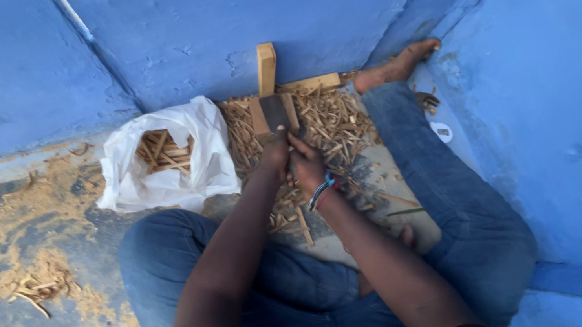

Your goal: The person carves a wooden block using a chisel. They hold the block against a support on the floor and shave off layers of wood, adding the shavings to a pile while occasionally using a hammer to tap the chisel.

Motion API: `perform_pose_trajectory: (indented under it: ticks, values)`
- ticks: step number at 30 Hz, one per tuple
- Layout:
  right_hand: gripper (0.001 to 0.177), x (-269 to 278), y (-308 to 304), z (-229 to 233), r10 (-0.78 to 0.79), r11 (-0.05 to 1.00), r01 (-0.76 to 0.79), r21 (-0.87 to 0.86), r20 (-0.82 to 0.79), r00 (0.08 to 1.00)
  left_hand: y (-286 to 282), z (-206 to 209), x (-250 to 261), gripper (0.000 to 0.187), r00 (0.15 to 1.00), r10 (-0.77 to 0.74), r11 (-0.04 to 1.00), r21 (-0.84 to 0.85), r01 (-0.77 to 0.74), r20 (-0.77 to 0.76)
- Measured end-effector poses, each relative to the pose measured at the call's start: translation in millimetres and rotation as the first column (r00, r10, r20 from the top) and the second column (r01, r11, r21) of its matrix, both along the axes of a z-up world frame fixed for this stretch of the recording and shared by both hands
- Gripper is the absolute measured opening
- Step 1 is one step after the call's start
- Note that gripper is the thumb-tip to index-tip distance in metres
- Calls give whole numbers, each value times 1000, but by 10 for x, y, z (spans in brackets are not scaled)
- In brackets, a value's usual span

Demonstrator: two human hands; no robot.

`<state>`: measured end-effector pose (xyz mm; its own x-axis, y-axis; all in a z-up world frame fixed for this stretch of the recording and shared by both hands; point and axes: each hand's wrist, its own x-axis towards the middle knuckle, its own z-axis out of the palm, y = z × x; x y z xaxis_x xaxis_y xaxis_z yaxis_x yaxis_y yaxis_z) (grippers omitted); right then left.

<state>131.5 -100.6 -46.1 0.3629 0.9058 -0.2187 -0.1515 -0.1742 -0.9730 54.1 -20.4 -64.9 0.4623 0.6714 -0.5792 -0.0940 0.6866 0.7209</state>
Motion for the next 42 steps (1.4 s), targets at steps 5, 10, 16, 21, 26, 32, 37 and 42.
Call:
perform_pose_trajectory:
  ticks: [5,10,16,21,26,32,37,42]
  values:
    - [40,-203,-283,-62,-24,961,-57,270,286,958,-282,25,-203,58,985,169,985,19,-170,35]
    - [43,-399,-671,509,40,997,-50,-63,-159,986,-562,378,-431,56,998,25,999,43,-23,-52]
    - [43,-333,-1105,863,-6,984,-63,-165,-390,921,-1072,640,-287,55,991,52,998,-13,-54,-125]
    - [44,-342,-1071,803,-46,976,-45,-211,-406,913,-1043,704,-301,51,991,59,998,-17,-61,-123]
    - [44,-304,-889,809,-36,977,-64,-203,-457,889,-837,654,-280,54,975,35,999,21,-31,-221]
    - [42,-292,-760,823,-127,939,-39,-343,-450,884,-681,277,-169,62,934,59,993,120,-17,-353]
    - [39,-190,-599,660,-118,929,-47,-367,-415,902,-546,9,-47,65,934,50,999,37,-40,-355]
    - [37,-174,-481,504,-128,936,-7,-353,-359,924,-438,144,-12,67,924,66,997,-15,-77,-376]
